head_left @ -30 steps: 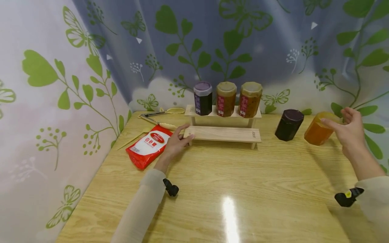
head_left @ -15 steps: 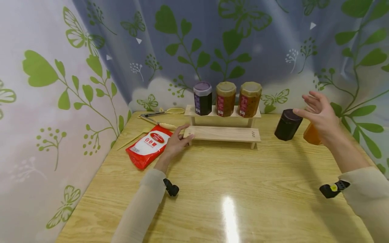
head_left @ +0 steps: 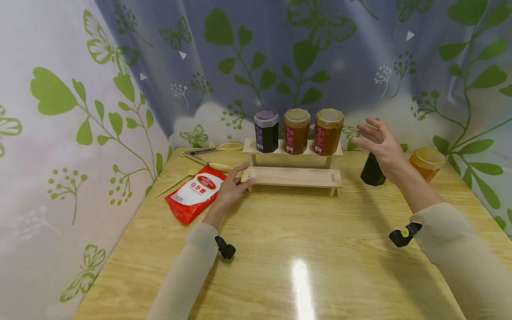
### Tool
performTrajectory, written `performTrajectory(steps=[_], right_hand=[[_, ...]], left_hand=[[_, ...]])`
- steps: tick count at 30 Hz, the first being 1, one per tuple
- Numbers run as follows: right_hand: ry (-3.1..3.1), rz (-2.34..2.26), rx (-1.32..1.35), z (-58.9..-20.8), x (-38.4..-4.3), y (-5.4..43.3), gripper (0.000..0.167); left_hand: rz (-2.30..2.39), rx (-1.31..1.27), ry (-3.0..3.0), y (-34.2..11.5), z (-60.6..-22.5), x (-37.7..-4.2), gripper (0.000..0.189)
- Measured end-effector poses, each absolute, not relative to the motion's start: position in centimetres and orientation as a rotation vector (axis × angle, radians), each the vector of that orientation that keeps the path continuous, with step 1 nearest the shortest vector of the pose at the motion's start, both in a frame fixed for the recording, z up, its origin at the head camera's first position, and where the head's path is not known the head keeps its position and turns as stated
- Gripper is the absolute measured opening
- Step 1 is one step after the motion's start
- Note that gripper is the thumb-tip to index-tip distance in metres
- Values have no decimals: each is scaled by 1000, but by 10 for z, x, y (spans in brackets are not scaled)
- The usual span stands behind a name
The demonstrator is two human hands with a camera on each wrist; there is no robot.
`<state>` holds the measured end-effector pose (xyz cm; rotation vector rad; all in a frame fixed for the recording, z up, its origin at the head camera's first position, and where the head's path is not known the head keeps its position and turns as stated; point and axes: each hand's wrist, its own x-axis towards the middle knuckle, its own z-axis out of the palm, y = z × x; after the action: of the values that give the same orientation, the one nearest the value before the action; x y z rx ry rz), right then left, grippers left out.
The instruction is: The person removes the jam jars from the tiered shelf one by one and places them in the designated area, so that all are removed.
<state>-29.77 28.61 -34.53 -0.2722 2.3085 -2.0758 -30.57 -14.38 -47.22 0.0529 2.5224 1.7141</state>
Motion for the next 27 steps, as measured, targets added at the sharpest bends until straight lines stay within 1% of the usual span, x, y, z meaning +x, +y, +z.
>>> performTrajectory(steps=[4,9,12,20,27], right_hand=[[2323,-2049,-249,-351,-308,270,85],[2368,-1994,-211,-354,-321,252,93],[2363,-2000,-196,-357,-328,243,96],[2385,-2029,-163,-367,-340,228,95],[2449,-2042,-117,-370,-342,217,93]], left_hand=[[1714,46,2521,-144,-475,-303,58],[1721,46,2515,-144,-476,-304,58],[1724,49,2516,-144,-475,-305,58],[1733,70,2502,-144,-475,-307,60],[1726,54,2528,-144,-472,-306,59]])
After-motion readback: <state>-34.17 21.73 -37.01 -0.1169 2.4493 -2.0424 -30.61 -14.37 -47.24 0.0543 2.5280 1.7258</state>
